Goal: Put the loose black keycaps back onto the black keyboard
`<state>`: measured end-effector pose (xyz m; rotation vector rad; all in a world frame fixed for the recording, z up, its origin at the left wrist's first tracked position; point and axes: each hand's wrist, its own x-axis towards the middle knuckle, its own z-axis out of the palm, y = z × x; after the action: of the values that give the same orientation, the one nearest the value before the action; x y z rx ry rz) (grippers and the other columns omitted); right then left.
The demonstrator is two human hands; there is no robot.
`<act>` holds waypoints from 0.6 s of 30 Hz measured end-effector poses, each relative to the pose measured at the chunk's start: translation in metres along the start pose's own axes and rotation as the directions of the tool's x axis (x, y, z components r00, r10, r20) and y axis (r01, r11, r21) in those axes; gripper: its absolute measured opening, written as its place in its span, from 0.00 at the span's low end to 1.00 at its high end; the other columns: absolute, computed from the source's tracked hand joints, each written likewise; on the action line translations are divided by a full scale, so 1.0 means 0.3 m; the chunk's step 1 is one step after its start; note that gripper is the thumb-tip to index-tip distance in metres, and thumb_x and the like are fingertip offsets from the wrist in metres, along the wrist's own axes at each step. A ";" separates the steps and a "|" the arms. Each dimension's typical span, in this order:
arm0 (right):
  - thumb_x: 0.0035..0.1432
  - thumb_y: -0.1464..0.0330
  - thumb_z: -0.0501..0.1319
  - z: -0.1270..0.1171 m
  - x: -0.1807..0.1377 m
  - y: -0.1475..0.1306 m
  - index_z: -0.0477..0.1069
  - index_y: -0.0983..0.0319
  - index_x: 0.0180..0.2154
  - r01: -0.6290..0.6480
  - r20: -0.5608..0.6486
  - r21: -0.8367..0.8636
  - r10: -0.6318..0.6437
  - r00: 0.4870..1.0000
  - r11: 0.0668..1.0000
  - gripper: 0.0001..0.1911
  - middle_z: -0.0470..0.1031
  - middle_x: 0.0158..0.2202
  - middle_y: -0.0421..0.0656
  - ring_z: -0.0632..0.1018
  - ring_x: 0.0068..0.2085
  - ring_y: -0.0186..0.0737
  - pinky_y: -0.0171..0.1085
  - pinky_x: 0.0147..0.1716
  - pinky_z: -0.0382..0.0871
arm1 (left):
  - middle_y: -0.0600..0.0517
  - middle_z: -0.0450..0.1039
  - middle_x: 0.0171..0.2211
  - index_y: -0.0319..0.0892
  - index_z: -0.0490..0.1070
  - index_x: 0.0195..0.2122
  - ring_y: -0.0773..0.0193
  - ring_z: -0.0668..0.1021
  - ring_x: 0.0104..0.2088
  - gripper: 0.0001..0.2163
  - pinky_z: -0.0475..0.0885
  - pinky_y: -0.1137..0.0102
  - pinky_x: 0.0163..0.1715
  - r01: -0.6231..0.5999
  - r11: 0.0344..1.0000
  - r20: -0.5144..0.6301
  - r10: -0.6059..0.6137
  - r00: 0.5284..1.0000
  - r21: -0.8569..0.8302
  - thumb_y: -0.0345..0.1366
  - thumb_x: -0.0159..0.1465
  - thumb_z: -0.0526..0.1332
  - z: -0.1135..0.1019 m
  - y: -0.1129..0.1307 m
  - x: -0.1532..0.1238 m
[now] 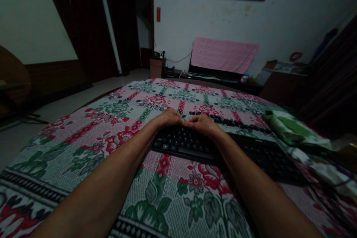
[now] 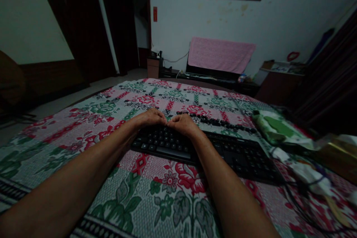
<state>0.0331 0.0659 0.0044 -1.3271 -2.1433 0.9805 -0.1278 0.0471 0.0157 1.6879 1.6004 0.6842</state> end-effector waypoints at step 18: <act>0.39 0.61 0.58 0.012 0.010 -0.006 0.68 0.67 0.19 -0.060 -0.025 -0.033 0.059 0.998 0.998 0.14 0.59 0.13 0.36 0.56 0.16 0.24 0.28 0.14 0.48 | 0.56 0.63 0.13 0.37 0.72 0.20 0.71 0.65 0.18 0.06 0.58 0.78 0.17 0.037 0.997 -0.031 -0.035 0.999 0.066 0.32 0.41 0.58 0.011 0.002 0.025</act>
<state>0.0281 0.0669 0.0033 -1.4196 -2.1225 0.9498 -0.1241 0.0540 0.0134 1.6994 1.6877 0.6477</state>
